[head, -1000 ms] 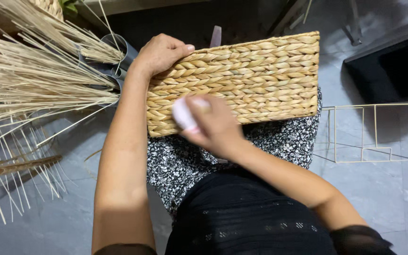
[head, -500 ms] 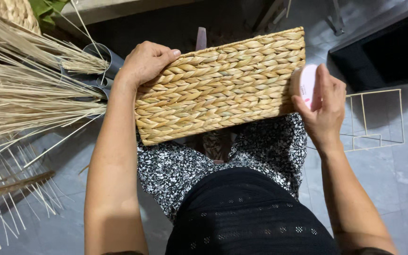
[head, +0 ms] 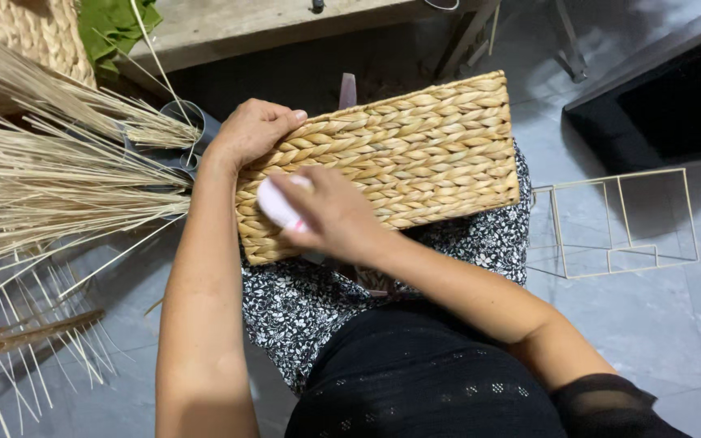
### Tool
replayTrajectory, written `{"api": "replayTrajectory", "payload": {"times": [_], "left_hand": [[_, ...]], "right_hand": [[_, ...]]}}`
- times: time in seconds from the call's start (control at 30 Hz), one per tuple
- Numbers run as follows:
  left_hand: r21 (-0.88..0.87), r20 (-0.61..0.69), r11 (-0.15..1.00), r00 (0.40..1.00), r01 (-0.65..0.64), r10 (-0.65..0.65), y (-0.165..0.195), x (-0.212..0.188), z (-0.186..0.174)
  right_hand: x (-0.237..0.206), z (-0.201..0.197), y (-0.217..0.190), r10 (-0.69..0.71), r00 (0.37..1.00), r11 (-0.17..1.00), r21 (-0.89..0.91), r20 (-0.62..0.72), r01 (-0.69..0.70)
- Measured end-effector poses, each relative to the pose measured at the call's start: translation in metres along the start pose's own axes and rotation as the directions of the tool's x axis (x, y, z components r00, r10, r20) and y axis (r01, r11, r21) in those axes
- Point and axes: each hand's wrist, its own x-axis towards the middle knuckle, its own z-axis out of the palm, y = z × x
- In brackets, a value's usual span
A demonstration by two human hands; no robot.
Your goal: The person sits on the floor with a woven water-hyacinth basket on their lap and uses scissors to trim protruding straw ends from its sides. They then use a pink brush to brush the woven surface, rotating the basket to work over different sides and trimming loose ends as they appear.
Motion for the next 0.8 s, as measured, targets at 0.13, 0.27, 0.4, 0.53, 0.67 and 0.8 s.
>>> {"api": "replayTrajectory", "payload": {"times": [0.13,0.27,0.4,0.53,0.67,0.8], "left_hand": [[-0.061,0.045,0.998,0.999,0.004,-0.001,0.0,0.0,-0.003],[-0.124,0.118,0.976,0.979,0.18,-0.166,0.003,0.002,-0.008],[-0.33,0.205,0.939,0.978,0.098,-0.03,0.007,0.006,-0.011],[-0.419,0.221,0.905,0.975,0.07,0.026,0.001,0.007,-0.015],[-0.451,0.181,0.89,0.983,0.073,0.011,-0.012,0.009,-0.017],[-0.472,-0.028,0.853,0.97,-0.224,0.24,-0.021,0.012,-0.018]], "right_hand": [[-0.009,-0.049,0.056,0.163,0.984,0.949,-0.261,-0.074,-0.177],[-0.045,-0.121,0.108,0.268,0.9,0.918,-0.193,-0.344,-0.347],[-0.061,-0.123,0.116,0.284,0.857,0.873,-0.253,-0.431,-0.416],[-0.02,-0.067,0.083,0.16,0.928,0.89,-0.358,-0.336,-0.283],[0.029,0.002,0.023,0.09,0.982,0.963,-0.237,-0.164,-0.128],[0.049,0.018,0.019,0.034,0.991,0.983,-0.175,-0.131,-0.057]]}}
